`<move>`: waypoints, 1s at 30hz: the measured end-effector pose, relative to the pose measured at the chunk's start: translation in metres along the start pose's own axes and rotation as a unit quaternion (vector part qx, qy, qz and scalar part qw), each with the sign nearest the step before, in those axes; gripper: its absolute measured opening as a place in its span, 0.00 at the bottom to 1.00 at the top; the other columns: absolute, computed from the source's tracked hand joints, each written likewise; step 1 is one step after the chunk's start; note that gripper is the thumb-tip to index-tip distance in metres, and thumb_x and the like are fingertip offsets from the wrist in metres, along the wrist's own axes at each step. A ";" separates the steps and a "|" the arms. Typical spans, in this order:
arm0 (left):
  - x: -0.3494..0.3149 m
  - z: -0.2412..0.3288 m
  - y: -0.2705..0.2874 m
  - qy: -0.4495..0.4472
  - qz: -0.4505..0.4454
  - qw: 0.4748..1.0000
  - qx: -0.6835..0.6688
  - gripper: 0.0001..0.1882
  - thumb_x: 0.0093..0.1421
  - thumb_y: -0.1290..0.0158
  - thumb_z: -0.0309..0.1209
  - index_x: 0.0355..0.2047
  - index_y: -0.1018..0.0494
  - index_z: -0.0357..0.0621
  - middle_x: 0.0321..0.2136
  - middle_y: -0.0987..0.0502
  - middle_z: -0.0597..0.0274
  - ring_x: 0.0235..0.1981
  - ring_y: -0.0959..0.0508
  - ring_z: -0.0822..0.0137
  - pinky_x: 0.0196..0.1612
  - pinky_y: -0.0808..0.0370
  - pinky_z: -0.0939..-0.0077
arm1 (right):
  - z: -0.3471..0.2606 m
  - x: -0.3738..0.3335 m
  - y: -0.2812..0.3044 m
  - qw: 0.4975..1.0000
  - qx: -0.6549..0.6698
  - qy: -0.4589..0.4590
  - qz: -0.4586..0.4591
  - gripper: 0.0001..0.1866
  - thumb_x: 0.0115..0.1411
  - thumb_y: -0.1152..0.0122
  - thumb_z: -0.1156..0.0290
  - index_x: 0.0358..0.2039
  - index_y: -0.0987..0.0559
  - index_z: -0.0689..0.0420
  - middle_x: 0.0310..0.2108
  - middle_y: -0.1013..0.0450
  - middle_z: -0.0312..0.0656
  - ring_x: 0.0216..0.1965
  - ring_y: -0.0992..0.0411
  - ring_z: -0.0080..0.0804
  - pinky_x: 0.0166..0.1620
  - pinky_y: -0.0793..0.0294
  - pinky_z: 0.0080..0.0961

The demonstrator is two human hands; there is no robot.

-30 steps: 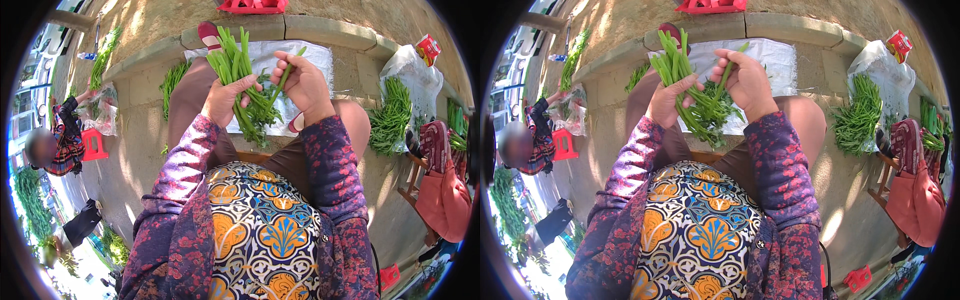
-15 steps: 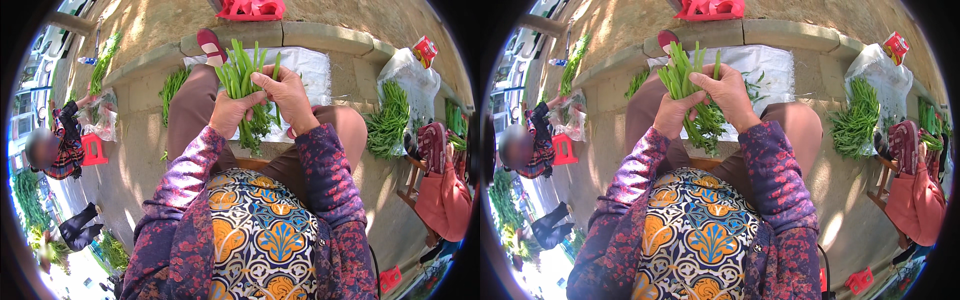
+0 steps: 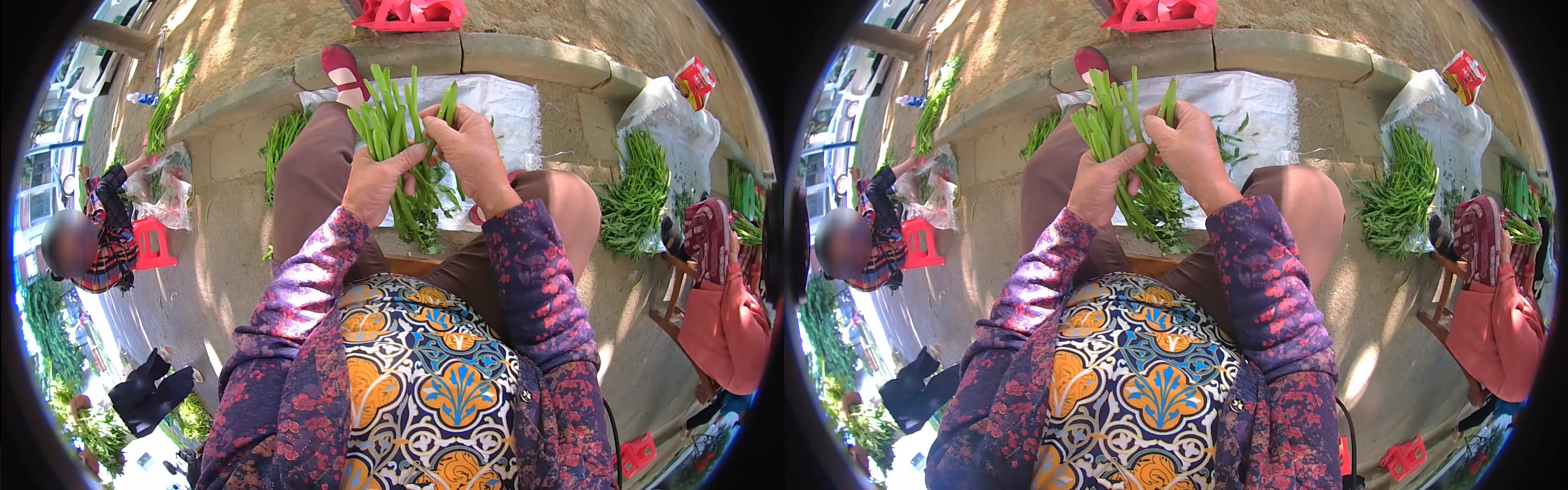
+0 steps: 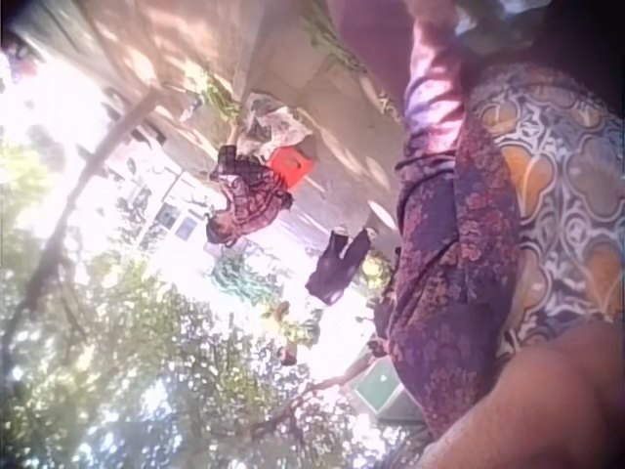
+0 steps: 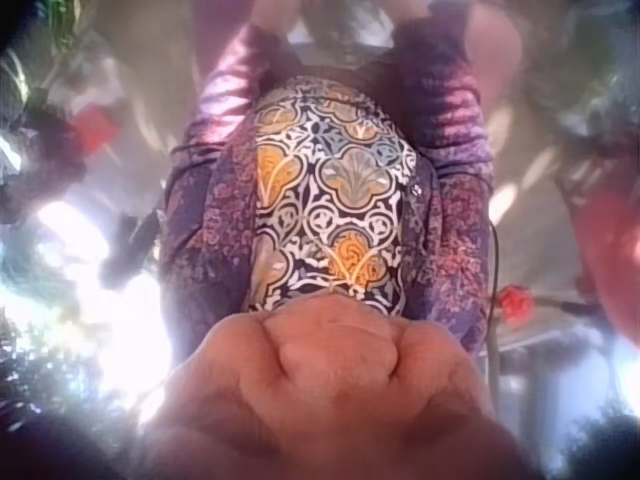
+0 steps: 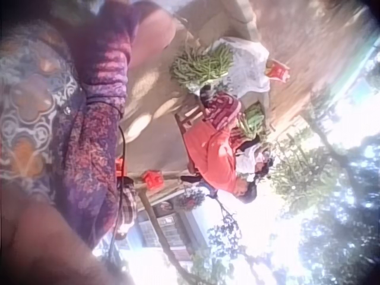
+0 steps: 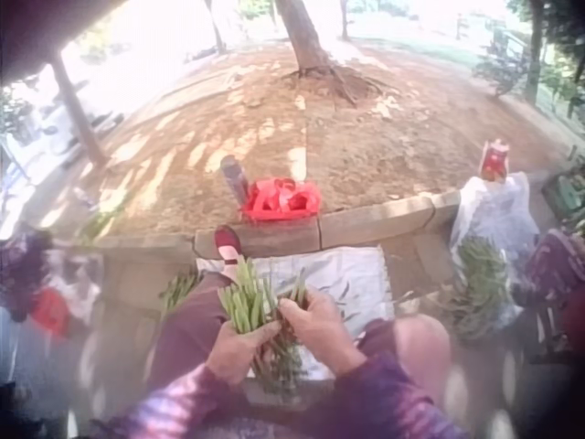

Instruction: The person sits on the ground and gathers green leafy vegetables into a bundle. They trim and align the stems, then tie the bundle with a white string. The finished bundle is held in the hands.

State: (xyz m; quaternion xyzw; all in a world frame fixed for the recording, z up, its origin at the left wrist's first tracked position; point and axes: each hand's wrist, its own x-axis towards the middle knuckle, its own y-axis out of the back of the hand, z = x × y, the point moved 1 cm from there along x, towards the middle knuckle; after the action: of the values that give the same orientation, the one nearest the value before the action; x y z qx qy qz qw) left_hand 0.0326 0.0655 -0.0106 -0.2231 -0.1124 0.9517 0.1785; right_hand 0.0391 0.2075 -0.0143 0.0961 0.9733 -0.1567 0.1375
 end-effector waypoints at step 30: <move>-0.003 0.006 0.003 0.015 0.003 0.996 0.088 0.09 0.56 0.43 0.29 0.35 0.27 0.38 0.26 0.24 0.63 0.19 0.30 0.77 0.19 0.35 0.85 | 0.003 0.007 0.005 0.984 0.154 -0.070 -0.052 0.10 0.56 0.37 0.66 0.33 0.23 0.60 0.14 0.37 0.28 0.12 0.43 0.13 0.14 0.46 0.14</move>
State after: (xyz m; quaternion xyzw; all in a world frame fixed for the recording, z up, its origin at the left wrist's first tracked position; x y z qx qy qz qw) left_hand 0.0319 0.0604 -0.0051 -0.2214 -0.0246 0.9549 0.1963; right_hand 0.0348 0.2126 -0.0206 0.0541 0.9290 -0.3184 0.1807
